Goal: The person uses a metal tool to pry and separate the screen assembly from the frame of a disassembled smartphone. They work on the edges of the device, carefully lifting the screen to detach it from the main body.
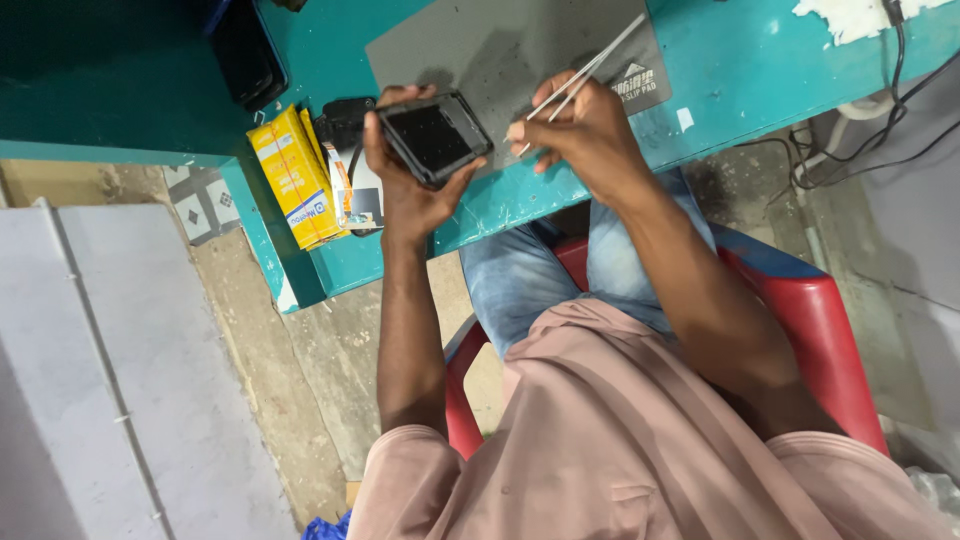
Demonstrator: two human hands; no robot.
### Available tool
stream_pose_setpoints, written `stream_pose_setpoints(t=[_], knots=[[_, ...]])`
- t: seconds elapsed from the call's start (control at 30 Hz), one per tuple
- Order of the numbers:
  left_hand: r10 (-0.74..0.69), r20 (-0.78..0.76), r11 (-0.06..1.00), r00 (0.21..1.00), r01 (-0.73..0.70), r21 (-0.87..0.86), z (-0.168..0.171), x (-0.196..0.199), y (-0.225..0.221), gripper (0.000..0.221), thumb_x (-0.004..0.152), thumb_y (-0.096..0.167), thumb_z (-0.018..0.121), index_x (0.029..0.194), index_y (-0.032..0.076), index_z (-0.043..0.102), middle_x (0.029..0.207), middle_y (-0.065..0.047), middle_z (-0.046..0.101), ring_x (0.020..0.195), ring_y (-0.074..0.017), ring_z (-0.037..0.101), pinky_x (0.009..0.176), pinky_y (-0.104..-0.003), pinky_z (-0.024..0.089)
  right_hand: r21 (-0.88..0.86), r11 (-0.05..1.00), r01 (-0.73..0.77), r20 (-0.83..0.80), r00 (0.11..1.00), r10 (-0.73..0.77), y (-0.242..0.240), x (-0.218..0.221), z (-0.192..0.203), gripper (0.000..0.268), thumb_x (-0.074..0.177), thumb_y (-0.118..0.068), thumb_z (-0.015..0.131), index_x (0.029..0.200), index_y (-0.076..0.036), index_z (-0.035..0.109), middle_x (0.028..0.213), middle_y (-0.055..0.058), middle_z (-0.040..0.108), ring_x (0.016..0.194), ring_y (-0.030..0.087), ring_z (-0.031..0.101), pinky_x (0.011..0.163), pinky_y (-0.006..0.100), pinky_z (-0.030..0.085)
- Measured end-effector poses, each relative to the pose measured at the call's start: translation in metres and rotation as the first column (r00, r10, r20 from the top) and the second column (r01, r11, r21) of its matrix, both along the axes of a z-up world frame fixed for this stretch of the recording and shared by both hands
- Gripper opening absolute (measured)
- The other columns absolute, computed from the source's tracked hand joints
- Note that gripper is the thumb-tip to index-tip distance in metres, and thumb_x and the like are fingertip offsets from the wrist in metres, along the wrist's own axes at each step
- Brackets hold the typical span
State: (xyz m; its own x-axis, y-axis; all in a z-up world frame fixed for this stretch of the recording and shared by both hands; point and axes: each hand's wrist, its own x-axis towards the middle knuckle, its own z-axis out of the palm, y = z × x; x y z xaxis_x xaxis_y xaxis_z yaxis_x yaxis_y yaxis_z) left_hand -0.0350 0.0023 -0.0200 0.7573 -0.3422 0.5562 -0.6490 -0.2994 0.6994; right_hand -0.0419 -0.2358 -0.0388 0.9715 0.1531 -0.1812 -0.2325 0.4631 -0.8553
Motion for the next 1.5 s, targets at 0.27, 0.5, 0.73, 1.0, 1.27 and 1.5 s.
stream_pose_setpoints(t=[0.27,0.5,0.73,1.0,1.27,1.5], knots=[[0.179,0.061,0.956,0.982,-0.16,-0.245,-0.017,-0.017,-0.009,0.129,0.076,0.009,0.096,0.163,0.033,0.004,0.148,-0.007,0.04,0.141,-0.0302,0.048,0.119,-0.046,0.051,0.09,0.993,0.078,0.021,0.997,-0.08,0.032,-0.034,0.006,0.029,0.096,-0.008,0.074,0.114,0.002,0.054,0.105,0.023,0.074,0.09,0.026,0.079,0.068,0.033,0.067],[0.246,0.242,0.957,0.939,-0.195,-0.214,-0.032,-0.021,-0.016,0.117,0.076,0.009,0.096,0.157,0.035,0.015,0.15,-0.001,0.039,0.148,-0.0328,0.049,0.119,-0.046,0.051,0.438,0.895,0.082,0.022,0.995,-0.102,0.061,-0.037,-0.008,0.02,0.101,-0.007,0.07,0.115,-0.002,0.056,0.112,0.022,0.073,0.099,0.028,0.077,0.088,0.044,0.068],[0.198,0.252,0.979,0.947,-0.205,0.003,-0.026,-0.03,0.004,0.086,0.095,0.007,0.081,0.159,0.039,0.032,0.162,0.0,0.022,0.154,-0.031,0.032,0.132,-0.047,0.03,0.597,0.796,0.096,0.027,0.99,-0.139,0.065,-0.03,-0.029,0.018,0.103,-0.001,0.07,0.117,-0.002,0.059,0.1,0.021,0.076,0.089,0.023,0.076,0.076,0.033,0.063],[0.188,-0.021,0.981,0.982,-0.187,0.05,-0.006,-0.049,-0.008,0.136,0.073,0.046,0.091,0.171,0.038,-0.003,0.175,-0.019,-0.012,0.161,-0.0404,0.003,0.13,-0.05,0.025,0.737,0.672,0.077,-0.03,0.996,-0.081,0.076,-0.019,-0.025,0.017,0.1,-0.002,0.07,0.115,-0.003,0.06,0.099,0.018,0.075,0.088,0.022,0.077,0.076,0.031,0.065],[-0.002,-0.08,0.995,0.997,-0.006,-0.097,0.007,-0.028,-0.005,0.162,0.059,0.047,0.104,0.167,0.042,-0.017,0.172,-0.016,-0.017,0.163,-0.0388,-0.001,0.131,-0.051,0.017,0.725,0.657,0.209,-0.176,0.977,-0.117,0.09,-0.023,-0.009,0.013,0.103,-0.006,0.067,0.116,-0.003,0.062,0.099,0.013,0.075,0.085,0.019,0.076,0.073,0.03,0.064],[-0.029,-0.022,0.996,0.999,0.031,0.08,0.015,-0.006,-0.003,0.154,0.066,0.036,0.104,0.167,0.042,-0.012,0.174,-0.023,-0.012,0.161,-0.041,-0.001,0.131,-0.054,0.015,0.664,0.683,0.304,-0.298,0.945,-0.131,0.095,-0.025,-0.004,0.016,0.099,-0.009,0.069,0.112,-0.005,0.061,0.096,0.012,0.074,0.079,0.017,0.074,0.067,0.027,0.062]])
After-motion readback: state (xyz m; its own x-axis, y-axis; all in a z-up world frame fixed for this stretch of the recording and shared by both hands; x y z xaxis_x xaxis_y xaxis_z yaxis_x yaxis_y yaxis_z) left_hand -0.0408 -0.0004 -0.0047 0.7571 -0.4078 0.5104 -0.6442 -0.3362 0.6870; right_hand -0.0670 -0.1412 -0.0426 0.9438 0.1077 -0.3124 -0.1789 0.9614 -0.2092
